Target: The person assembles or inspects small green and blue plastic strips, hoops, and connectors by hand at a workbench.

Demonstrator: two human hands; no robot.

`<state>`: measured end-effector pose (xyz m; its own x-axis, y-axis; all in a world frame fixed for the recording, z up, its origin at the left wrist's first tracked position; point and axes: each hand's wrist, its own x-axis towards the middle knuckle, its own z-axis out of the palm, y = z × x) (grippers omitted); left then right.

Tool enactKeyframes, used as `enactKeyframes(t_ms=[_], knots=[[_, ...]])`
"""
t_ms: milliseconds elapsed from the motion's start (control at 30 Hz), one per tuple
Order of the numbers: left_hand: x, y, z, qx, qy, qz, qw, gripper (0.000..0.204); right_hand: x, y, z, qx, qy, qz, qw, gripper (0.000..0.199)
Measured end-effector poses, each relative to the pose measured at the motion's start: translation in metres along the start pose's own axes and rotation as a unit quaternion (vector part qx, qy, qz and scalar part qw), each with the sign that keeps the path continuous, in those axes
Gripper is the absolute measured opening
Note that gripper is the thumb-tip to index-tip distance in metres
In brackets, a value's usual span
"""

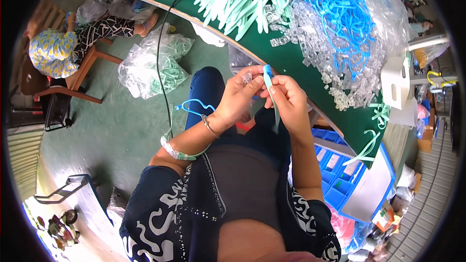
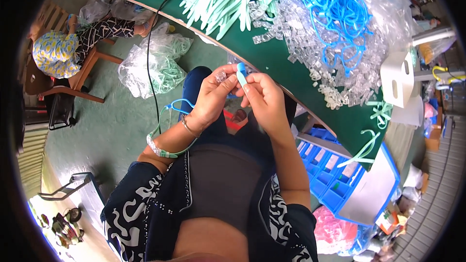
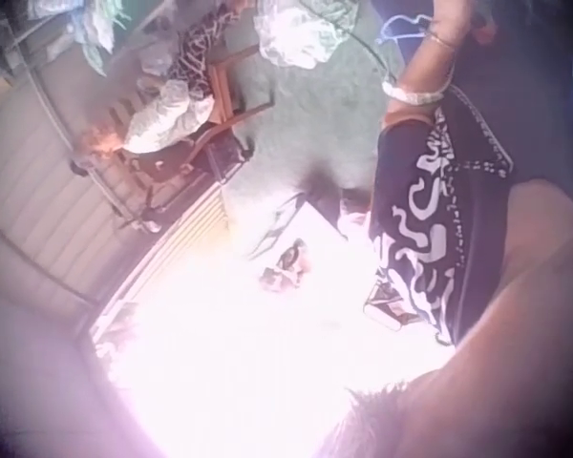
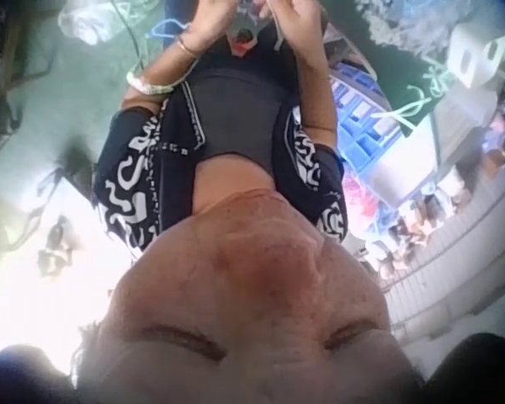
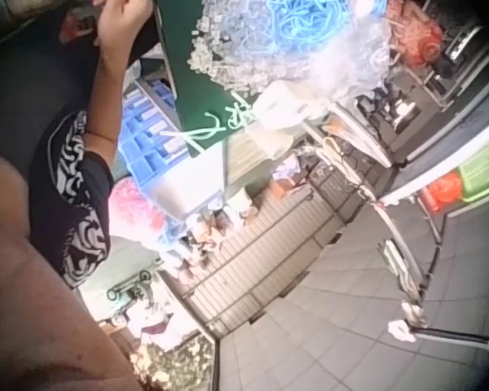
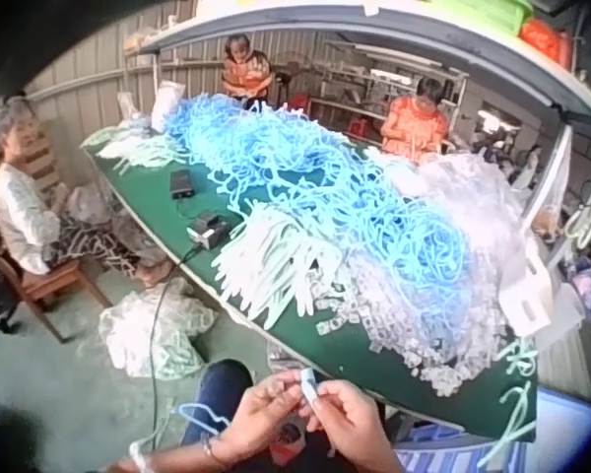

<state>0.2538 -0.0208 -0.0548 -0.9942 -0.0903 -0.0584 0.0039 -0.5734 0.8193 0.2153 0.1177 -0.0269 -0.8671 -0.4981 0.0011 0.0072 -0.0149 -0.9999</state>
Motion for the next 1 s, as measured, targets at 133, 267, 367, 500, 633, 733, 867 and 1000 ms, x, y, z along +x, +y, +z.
enactKeyframes(t_ms=[133,267,367,500,633,733,867,1000], knots=[[-0.004,-0.002,0.001,0.054,0.001,0.017,0.998,0.026,-0.009,0.004,-0.003,0.029,0.031,0.051,0.998,0.015],[-0.004,-0.009,0.001,0.109,-0.015,0.034,0.993,0.025,-0.015,0.003,-0.005,0.041,0.060,0.081,0.994,0.017],[-0.007,-0.010,0.004,0.137,-0.014,0.023,0.990,0.023,-0.017,0.002,-0.003,0.063,0.081,0.098,0.990,0.017],[-0.011,-0.016,0.005,0.223,-0.012,0.087,0.971,0.019,-0.018,0.004,-0.003,0.077,0.091,0.124,0.985,0.016],[-0.007,-0.022,0.000,0.343,-0.033,0.180,0.921,0.020,-0.020,0.009,-0.007,0.067,0.092,0.130,0.985,0.015],[-0.006,-0.023,0.003,0.396,-0.049,0.245,0.884,0.023,-0.022,0.014,-0.006,0.107,0.104,0.138,0.979,0.015],[-0.006,-0.026,0.004,0.424,-0.058,0.316,0.847,0.029,-0.023,0.023,-0.005,0.198,0.120,0.138,0.963,0.012],[-0.004,-0.029,0.004,0.439,-0.070,0.328,0.833,0.037,-0.027,0.032,-0.006,0.324,0.113,0.130,0.930,0.013]])
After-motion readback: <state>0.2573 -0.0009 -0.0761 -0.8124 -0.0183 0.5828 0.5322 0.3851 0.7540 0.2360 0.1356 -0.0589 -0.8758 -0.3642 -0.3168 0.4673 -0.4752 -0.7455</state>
